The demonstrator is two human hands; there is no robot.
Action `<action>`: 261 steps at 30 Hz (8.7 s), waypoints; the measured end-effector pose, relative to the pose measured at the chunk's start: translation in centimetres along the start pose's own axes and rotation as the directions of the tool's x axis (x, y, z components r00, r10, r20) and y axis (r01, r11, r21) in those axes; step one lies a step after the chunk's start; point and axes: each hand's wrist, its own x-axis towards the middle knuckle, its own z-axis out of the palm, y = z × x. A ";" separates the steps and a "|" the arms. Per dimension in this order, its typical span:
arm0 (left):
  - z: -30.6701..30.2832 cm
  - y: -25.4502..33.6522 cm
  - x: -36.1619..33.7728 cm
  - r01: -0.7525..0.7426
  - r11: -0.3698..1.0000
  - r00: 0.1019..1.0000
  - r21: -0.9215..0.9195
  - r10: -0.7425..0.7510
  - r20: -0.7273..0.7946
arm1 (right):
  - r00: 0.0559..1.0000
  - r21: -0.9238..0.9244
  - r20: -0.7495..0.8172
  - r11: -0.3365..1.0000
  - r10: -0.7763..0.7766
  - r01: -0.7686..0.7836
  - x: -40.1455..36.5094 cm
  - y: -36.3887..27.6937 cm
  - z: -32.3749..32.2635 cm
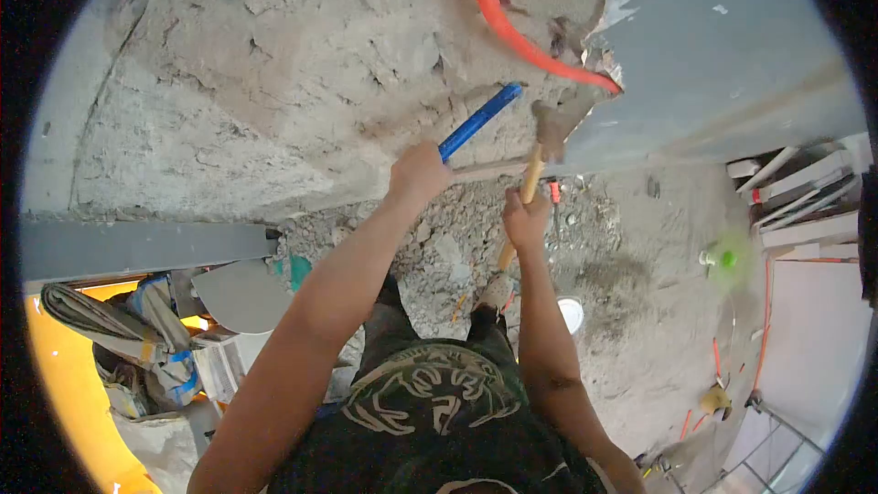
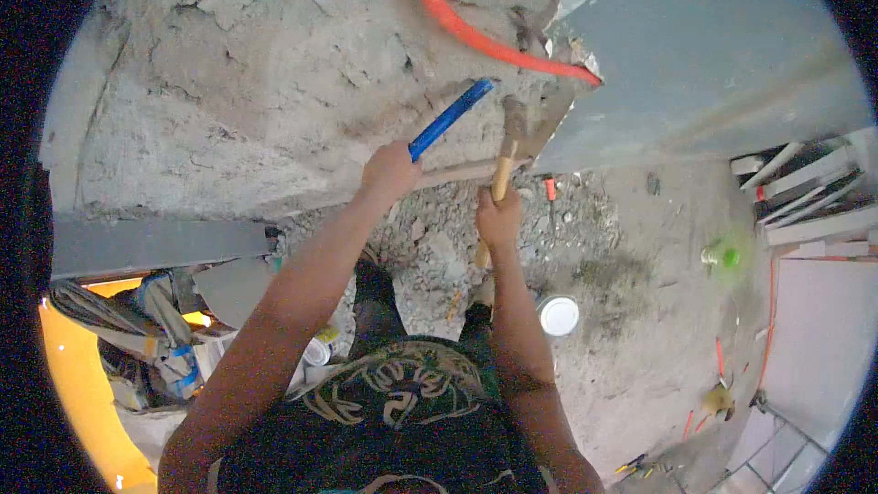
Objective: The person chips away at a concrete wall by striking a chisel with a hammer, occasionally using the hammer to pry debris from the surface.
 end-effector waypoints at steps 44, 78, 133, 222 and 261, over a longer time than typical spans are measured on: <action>-2.0 2.0 -0.6 -0.266 0.962 0.964 -0.061 0.264 -0.032 | 0.909 0.597 -0.257 0.685 -0.330 0.417 -4.2 -8.1 -8.6; 4.1 2.6 -0.3 -0.185 0.949 0.982 -0.257 0.168 -0.086 | 0.970 0.032 -0.121 0.976 -0.212 0.217 0.3 0.2 -1.7; -6.2 -2.2 -6.9 -0.300 0.930 0.950 -0.214 0.272 -0.152 | 0.864 -0.409 0.141 0.823 0.484 -0.395 -14.6 18.3 -12.3; -11.2 -2.9 -4.0 -0.322 0.945 0.945 -0.056 0.318 -0.074 | 0.988 0.399 -0.135 0.908 -0.075 0.124 -4.6 -4.2 5.6; -12.9 0.1 -4.9 -0.227 0.973 0.974 0.053 0.227 -0.008 | 0.968 0.724 0.007 0.667 0.250 -0.177 -5.5 -9.0 -0.9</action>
